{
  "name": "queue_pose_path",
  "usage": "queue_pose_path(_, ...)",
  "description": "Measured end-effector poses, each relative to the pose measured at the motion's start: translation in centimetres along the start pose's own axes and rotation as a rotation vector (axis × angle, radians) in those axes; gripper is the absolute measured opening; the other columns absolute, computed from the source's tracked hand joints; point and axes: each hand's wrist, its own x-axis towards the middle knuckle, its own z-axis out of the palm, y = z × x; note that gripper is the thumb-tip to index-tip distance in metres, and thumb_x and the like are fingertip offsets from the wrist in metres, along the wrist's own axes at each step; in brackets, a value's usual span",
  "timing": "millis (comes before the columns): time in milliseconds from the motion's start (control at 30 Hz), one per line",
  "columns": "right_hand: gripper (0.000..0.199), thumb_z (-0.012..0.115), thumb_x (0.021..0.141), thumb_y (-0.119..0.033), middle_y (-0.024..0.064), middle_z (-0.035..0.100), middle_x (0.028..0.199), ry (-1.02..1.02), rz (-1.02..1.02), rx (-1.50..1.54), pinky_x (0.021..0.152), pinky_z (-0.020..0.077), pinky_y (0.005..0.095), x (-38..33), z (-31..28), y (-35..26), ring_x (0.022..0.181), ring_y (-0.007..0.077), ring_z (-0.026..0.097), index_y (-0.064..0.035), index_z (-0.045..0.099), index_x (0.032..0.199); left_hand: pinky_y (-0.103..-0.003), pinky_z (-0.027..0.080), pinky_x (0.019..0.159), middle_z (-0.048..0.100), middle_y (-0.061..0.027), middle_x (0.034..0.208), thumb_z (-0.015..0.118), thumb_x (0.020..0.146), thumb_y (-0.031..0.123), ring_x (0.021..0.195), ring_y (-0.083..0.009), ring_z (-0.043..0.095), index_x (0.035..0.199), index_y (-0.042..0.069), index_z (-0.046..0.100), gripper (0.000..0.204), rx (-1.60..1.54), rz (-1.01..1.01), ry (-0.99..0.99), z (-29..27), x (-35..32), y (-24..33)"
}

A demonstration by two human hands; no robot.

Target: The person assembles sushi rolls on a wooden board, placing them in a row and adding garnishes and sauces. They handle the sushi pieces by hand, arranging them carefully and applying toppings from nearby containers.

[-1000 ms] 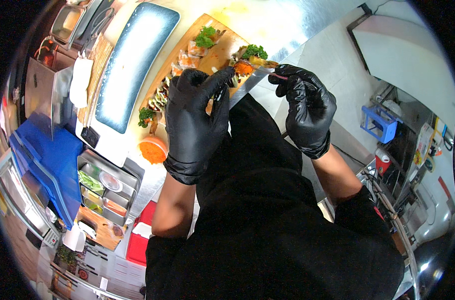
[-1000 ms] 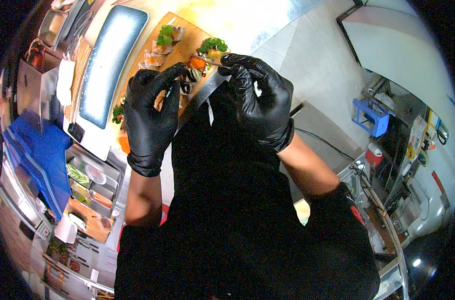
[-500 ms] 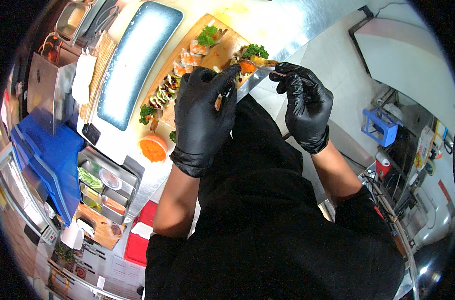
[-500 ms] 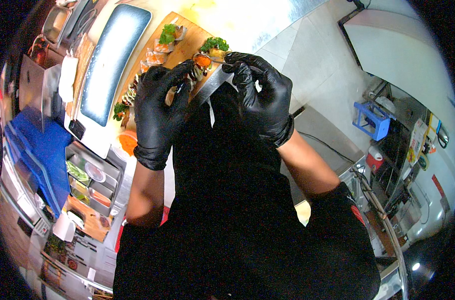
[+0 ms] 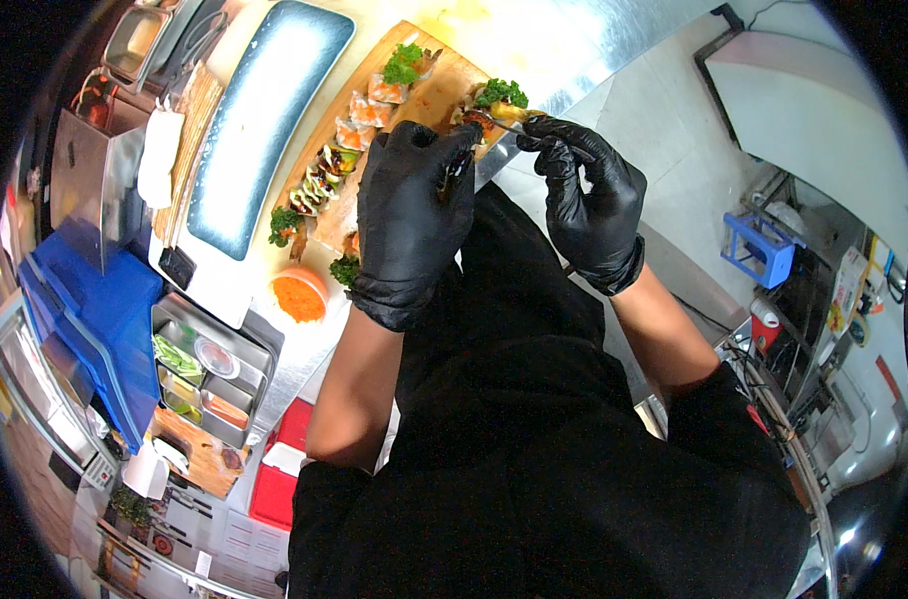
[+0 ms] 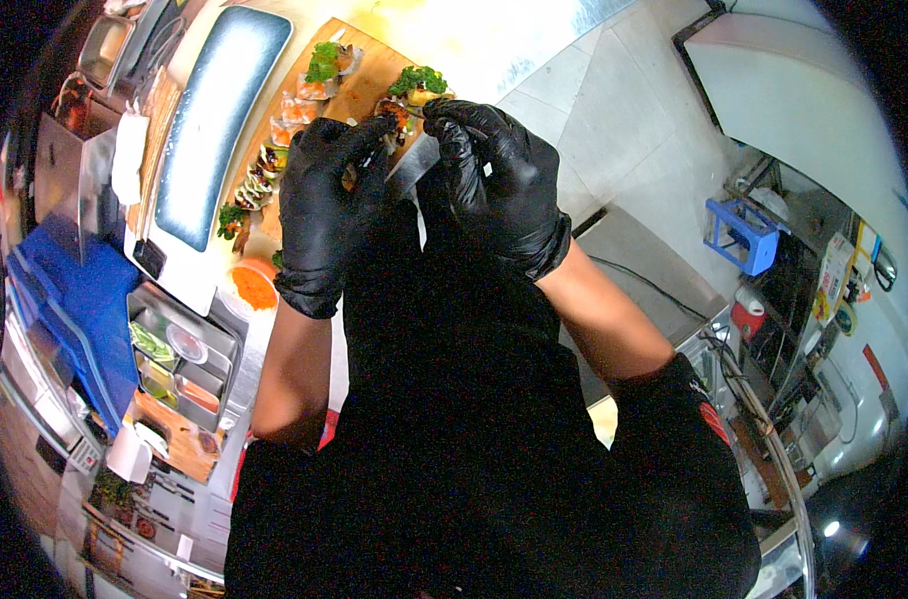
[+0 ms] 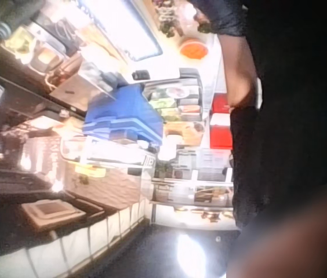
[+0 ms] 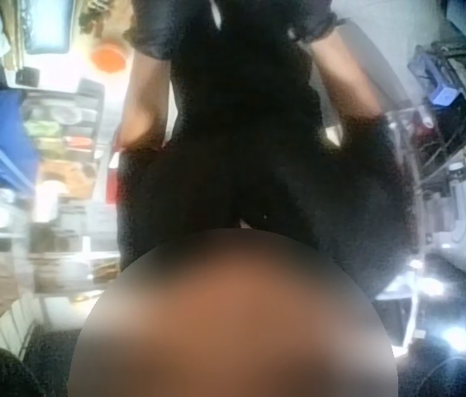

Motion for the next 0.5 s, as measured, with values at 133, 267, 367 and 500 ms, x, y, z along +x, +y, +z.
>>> queue_pose_path(133,0.014,0.064,0.091,-0.003,0.0184,0.073,0.096,-0.01,0.003,-0.002,0.072,0.0588,0.0353,0.11,-0.13,-0.15,0.081,0.0316,0.074,0.001,0.069,0.103,-0.045,0.047,0.081,0.061,-0.0152,0.094,0.069,0.081,0.008,0.093,-0.0354,0.058,0.109,0.011,0.074,0.029,0.009,-0.009,0.047,-0.28,-0.09,0.29)
queue_pose_path(267,0.013,0.063,0.093,-0.004,0.0178,0.073,0.095,-0.003,-0.006,-0.018,0.072,0.0588,0.0343,-0.09,-0.24,0.31,0.081,0.0296,0.075,0.0006,0.07,0.103,-0.045,0.047,0.081,0.061,-0.015,0.094,0.07,0.081,0.009,0.093,-0.035,0.057,0.111,0.011,0.074,0.029,-0.005,-0.016,0.057,-0.41,-0.18,0.18)
queue_pose_path(367,0.013,0.062,0.094,-0.005,0.0173,0.074,0.095,0.004,0.024,0.021,0.072,0.0587,0.0339,-0.05,-0.24,0.35,0.082,0.028,0.075,0.0004,0.07,0.103,-0.045,0.047,0.081,0.061,-0.0149,0.095,0.07,0.082,0.01,0.092,-0.0347,0.057,0.112,0.012,0.074,0.031,-0.003,0.002,0.069,-0.5,-0.21,0.0)
queue_pose_path(500,0.014,0.062,0.095,-0.005,0.017,0.074,0.095,0.001,0.047,0.061,0.073,0.0586,0.0338,0.14,-0.36,-0.11,0.083,0.0269,0.075,0.0004,0.07,0.104,-0.045,0.047,0.082,0.062,-0.0147,0.095,0.07,0.082,0.01,0.091,-0.0343,0.057,0.113,0.012,0.074,0.031,-0.007,-0.041,0.046,-1.09,-0.44,0.02)
